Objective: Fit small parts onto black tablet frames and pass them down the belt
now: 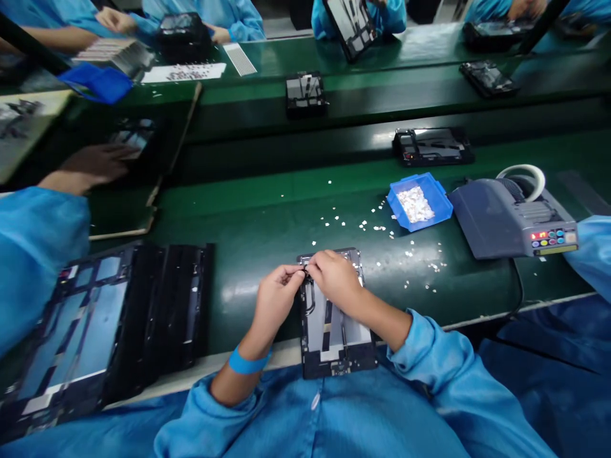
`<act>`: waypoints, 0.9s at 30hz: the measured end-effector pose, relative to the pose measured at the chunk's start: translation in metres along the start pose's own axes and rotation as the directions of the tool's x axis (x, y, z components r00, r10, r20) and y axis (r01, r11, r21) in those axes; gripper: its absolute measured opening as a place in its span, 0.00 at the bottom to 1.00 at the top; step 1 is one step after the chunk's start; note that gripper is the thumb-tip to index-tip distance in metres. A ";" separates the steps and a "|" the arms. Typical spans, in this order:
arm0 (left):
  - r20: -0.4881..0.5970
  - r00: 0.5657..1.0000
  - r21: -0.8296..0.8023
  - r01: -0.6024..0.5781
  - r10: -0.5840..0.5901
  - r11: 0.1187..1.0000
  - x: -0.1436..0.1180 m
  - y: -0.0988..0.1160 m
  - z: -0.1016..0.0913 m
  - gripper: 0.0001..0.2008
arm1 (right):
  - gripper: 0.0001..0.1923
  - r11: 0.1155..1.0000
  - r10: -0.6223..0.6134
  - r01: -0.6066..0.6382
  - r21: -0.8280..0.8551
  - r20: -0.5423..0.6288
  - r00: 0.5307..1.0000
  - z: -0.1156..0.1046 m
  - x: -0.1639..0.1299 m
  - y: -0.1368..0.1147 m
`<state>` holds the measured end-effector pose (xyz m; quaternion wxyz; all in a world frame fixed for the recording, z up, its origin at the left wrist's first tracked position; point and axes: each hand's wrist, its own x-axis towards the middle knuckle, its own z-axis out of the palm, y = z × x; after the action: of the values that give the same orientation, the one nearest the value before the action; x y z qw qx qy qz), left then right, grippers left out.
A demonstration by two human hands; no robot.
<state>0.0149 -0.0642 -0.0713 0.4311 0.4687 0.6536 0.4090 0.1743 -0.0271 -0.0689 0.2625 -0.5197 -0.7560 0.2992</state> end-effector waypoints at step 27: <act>-0.013 1.000 -0.093 0.011 -0.013 0.996 0.003 -0.006 0.000 0.09 | 0.07 0.960 0.048 -0.156 -0.234 -0.411 0.910 -0.112 0.018 0.043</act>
<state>0.0130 -0.0625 -0.0778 0.4503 0.4414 0.6397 0.4394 0.2747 0.0225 -0.0217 0.3249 -0.6392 -0.6903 0.0974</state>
